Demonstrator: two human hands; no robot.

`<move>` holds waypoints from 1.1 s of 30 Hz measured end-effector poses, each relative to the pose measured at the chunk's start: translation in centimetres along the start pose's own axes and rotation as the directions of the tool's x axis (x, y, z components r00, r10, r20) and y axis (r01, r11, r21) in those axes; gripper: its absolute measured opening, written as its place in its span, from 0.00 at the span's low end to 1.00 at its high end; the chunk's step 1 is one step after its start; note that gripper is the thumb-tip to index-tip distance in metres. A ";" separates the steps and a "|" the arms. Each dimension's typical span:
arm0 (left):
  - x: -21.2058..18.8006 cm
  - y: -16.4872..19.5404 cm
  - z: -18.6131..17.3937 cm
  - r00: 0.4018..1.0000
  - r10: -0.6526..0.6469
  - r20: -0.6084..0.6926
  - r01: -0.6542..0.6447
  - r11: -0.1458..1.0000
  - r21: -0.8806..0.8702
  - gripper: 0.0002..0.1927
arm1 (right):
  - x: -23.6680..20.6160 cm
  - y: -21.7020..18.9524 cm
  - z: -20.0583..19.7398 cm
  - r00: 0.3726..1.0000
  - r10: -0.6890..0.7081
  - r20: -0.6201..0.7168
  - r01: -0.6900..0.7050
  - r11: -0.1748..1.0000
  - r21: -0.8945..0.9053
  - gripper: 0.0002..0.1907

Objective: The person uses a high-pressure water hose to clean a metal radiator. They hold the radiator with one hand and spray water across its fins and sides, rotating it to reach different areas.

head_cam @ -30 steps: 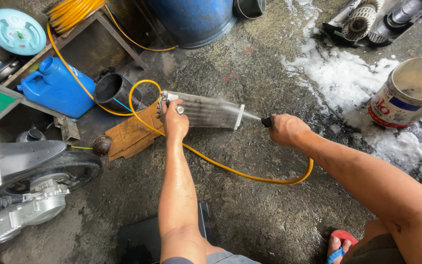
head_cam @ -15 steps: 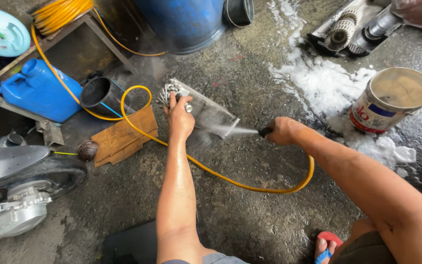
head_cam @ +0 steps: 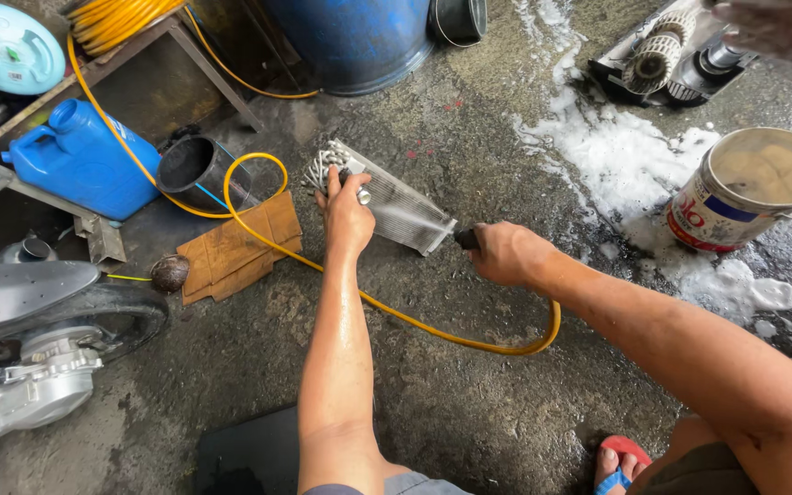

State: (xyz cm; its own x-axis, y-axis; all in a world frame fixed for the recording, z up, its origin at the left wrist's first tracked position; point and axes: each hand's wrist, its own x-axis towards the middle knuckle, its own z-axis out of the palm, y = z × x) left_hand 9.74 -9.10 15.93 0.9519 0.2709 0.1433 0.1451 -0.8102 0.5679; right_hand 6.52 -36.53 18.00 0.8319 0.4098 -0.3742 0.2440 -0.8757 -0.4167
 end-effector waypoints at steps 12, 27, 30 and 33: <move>0.2 -1.8 0.4 0.991 0.096 -0.095 -0.094 0.995 0.031 0.26 | 5.1 11.8 1.4 0.965 0.241 0.106 -0.231 0.968 -0.102 0.18; 0.2 -0.3 -0.3 0.994 0.111 -0.002 -0.111 0.994 -0.015 0.28 | 4.1 15.6 0.9 0.965 0.238 0.110 -0.253 0.954 0.161 0.22; 0.1 -0.8 -0.9 0.990 0.121 0.075 -0.115 0.990 -0.087 0.31 | 4.3 15.5 2.0 0.964 0.231 0.132 -0.246 0.963 0.111 0.23; 0.3 -0.9 -1.2 0.985 0.098 0.143 -0.083 0.991 -0.105 0.33 | 4.2 14.5 2.2 0.947 0.304 0.108 -0.312 0.948 0.066 0.22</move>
State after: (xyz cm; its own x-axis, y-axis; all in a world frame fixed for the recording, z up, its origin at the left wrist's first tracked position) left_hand 9.55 -7.64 16.45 0.9902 0.1134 0.0810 0.0363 -0.7710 0.6358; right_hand 12.49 -46.94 8.56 0.8077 0.1496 -0.5703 -0.0610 -0.9409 -0.3332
